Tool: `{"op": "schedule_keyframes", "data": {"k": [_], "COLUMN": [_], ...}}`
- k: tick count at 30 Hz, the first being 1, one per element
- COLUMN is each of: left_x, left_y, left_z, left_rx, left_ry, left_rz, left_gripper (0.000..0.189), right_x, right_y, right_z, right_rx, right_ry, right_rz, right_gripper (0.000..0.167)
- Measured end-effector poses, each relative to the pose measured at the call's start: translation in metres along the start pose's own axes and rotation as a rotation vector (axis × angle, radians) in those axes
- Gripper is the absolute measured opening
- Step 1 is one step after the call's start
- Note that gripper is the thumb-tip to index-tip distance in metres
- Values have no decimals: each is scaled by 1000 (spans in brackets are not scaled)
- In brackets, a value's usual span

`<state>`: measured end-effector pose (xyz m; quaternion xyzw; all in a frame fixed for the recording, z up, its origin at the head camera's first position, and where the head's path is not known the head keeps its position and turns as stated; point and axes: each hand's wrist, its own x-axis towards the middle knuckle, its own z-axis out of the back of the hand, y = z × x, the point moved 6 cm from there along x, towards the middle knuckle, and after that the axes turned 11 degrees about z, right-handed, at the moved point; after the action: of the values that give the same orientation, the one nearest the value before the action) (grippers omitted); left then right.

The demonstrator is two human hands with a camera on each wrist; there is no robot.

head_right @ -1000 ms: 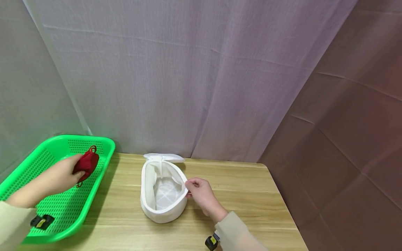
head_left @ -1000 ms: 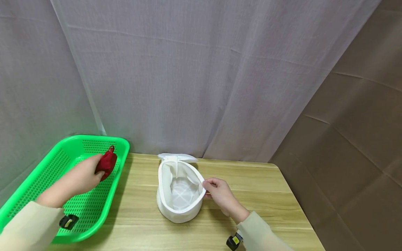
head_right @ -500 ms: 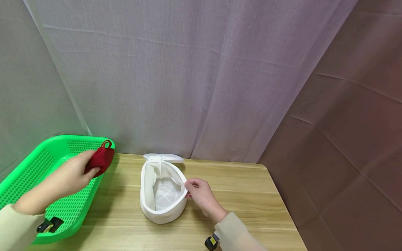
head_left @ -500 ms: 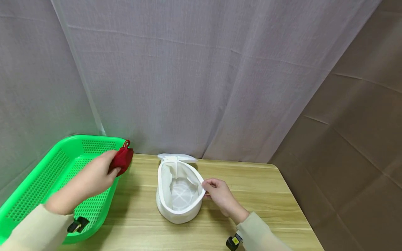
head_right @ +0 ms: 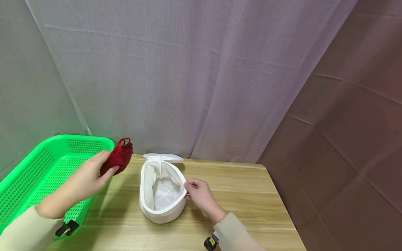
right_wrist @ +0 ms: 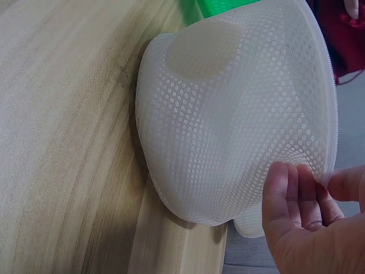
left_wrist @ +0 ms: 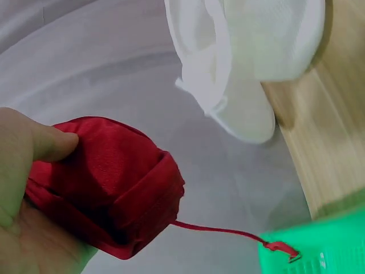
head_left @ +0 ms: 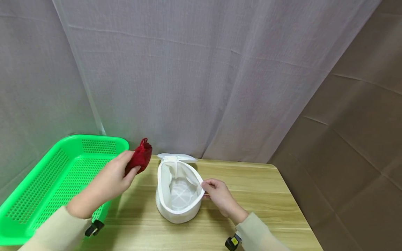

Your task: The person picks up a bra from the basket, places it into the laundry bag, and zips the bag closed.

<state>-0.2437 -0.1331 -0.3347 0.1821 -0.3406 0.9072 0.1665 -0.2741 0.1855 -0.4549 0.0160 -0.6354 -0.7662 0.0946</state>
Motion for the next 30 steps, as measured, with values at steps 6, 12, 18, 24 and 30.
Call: {"op": "schedule_keyframes", "data": {"k": [6,12,18,24,30], "left_x": [1,-3,-6,-8,-12], "left_y": [-15,-27,-38,-43,-42], "left_z": [-19,-47,-70,-91,-111], "left_rx": [-10,11,-3,-4,20], "left_ry": [-11,37,66,112,142], "left_rz": [-66,-95,-134,-147,-151], "left_gripper": [35,38,36,33,34], "right_x": [0,0,-1,-2,-2], "right_y": [0,-2,-1,-1,-3], "right_z": [0,-1,-2,-4,-4], "right_rx": [2,8,8,7,-8], "right_ry": [3,4,14,30,27], "right_rz": [0,-9,3,12,0], "right_gripper": [24,24,24,24,23]}}
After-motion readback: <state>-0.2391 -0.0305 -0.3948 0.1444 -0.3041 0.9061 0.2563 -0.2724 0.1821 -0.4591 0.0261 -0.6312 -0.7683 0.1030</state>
